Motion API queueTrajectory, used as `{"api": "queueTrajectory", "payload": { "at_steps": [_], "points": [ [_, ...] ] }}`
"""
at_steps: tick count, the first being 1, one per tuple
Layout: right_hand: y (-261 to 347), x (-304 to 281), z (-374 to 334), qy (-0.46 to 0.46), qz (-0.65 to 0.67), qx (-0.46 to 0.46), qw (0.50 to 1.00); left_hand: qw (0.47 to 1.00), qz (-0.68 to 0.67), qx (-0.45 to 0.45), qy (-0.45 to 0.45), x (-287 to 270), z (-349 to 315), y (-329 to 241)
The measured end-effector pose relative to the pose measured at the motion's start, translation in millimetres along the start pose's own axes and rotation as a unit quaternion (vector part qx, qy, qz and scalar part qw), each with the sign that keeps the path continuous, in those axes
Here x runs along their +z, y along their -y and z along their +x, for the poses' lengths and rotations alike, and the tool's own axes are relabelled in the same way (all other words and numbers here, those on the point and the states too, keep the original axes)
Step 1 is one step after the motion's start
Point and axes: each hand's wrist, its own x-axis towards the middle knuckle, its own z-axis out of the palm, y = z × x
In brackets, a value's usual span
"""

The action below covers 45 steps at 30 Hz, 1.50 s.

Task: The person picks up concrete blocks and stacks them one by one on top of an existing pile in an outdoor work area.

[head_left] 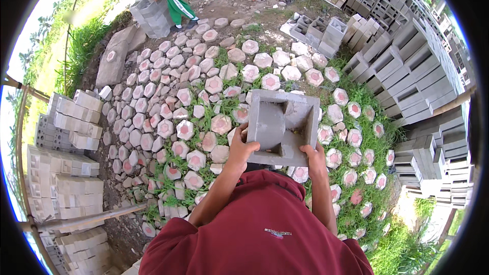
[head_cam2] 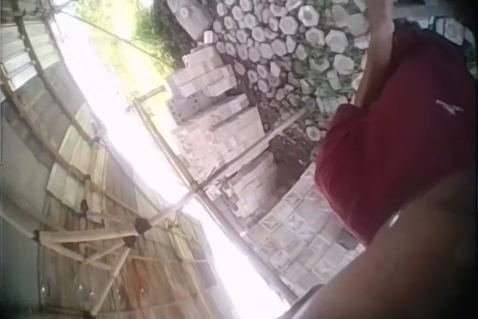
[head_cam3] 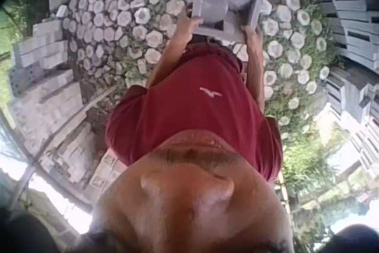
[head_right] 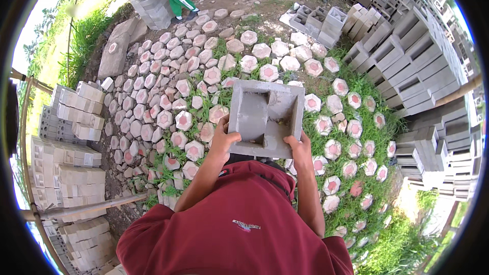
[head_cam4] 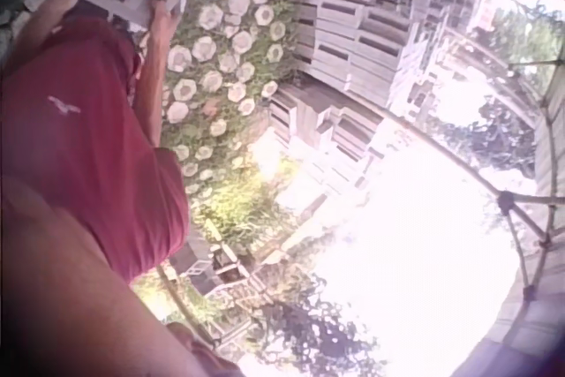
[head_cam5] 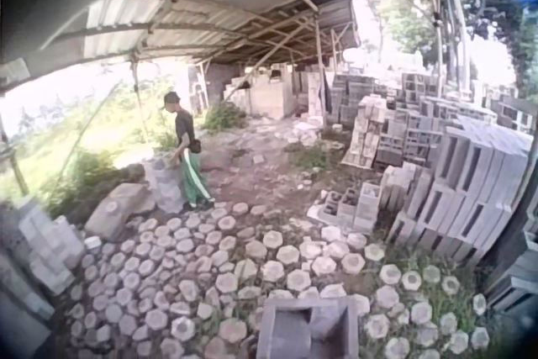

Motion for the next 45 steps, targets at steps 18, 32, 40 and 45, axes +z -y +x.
{"api": "queueTrajectory", "payload": {
  "at_steps": [18,32,40,45],
  "points": [
    [118,51,307,-0.018,-0.02,0.011,1.0,0.999,-0.047,-0.006,0.017,75,315,-84],
    [207,80,541,-0.026,0.04,0.021,0.999,1.0,-0.005,-0.023,0.009,146,555,-150],
    [298,81,711,0.023,0.029,0.016,0.999,1.0,-0.001,0.004,-0.021,213,702,-202],
    [346,77,781,0.055,-0.003,0.003,0.998,0.999,-0.024,0.022,-0.044,252,759,-230]
  ]
}}
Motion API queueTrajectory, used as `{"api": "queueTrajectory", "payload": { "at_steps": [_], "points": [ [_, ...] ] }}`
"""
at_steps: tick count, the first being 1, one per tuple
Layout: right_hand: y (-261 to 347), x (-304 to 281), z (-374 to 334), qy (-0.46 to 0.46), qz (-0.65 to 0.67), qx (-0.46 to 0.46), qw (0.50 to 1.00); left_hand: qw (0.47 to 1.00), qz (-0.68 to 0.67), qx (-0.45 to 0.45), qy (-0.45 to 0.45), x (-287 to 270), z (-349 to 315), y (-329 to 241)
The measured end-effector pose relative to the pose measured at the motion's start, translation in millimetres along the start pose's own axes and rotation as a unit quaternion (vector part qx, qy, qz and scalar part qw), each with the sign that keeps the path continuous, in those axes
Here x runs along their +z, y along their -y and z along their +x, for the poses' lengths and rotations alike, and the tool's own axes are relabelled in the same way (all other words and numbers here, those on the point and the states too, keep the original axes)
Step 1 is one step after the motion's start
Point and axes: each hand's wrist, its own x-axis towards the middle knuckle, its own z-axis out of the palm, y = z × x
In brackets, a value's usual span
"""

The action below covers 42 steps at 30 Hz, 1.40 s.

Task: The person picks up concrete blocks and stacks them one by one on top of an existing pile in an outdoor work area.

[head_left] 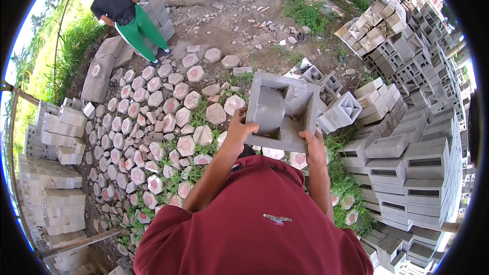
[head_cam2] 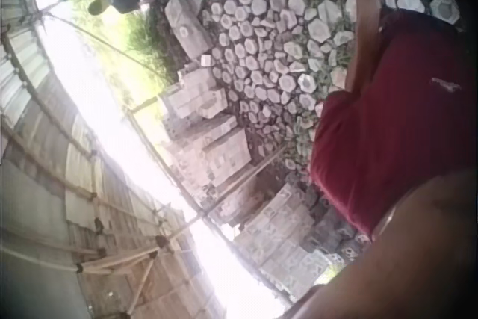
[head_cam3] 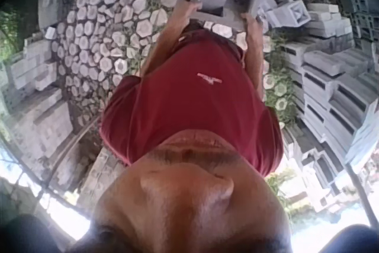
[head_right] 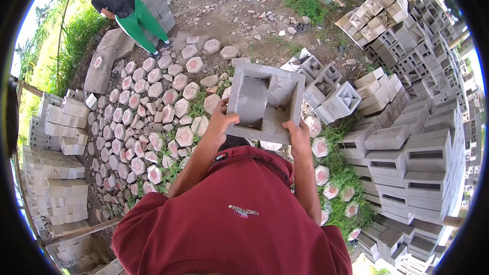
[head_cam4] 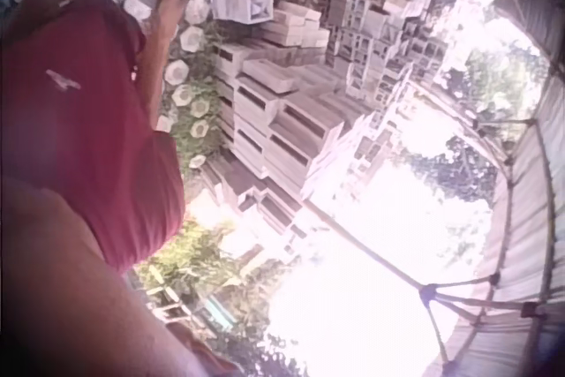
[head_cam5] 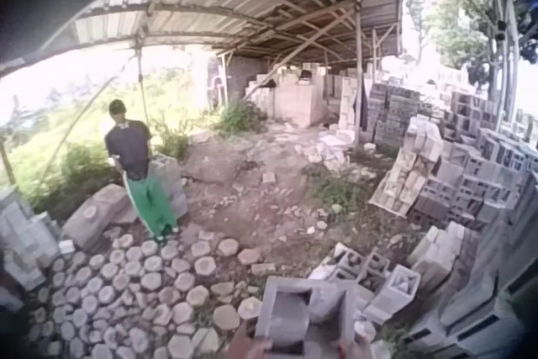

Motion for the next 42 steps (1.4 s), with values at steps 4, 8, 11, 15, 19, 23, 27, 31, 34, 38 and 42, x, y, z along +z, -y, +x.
{"api": "queueTrajectory", "payload": {
  "at_steps": [4,8,11,15,19,23,27,31,34,38,42],
  "points": [
    [16,-2,50,0.007,0.0,0.005,1.0,1.0,-0.004,-0.016,-0.004,16,45,-10],
    [32,2,96,-0.002,0.017,0.019,1.0,0.999,0.001,-0.034,0.003,33,100,-22],
    [44,11,138,-0.02,0.022,0.021,0.999,0.998,0.005,-0.053,0.02,39,155,-23],
    [60,20,215,-0.056,-0.005,0.043,0.997,0.997,0.017,-0.071,0.03,53,235,-32],
    [91,49,276,-0.071,0.048,0.045,0.995,0.995,0.052,-0.072,0.043,64,317,-60],
    [114,58,325,-0.096,0.045,0.074,0.992,0.99,0.074,-0.098,0.064,85,379,-95],
    [137,62,349,-0.132,0.105,0.068,0.983,0.982,0.108,-0.112,0.105,106,428,-115],
    [157,47,380,-0.157,0.105,0.073,0.979,0.967,0.142,-0.151,0.145,134,478,-110],
    [169,31,409,-0.177,0.122,0.086,0.973,0.96,0.154,-0.173,0.159,165,513,-103],
    [164,3,460,-0.182,0.104,0.082,0.974,0.956,0.142,-0.19,0.171,213,560,-97],
    [164,-27,516,-0.18,0.147,0.075,0.97,0.943,0.191,-0.183,0.204,254,610,-89]
  ]
}}
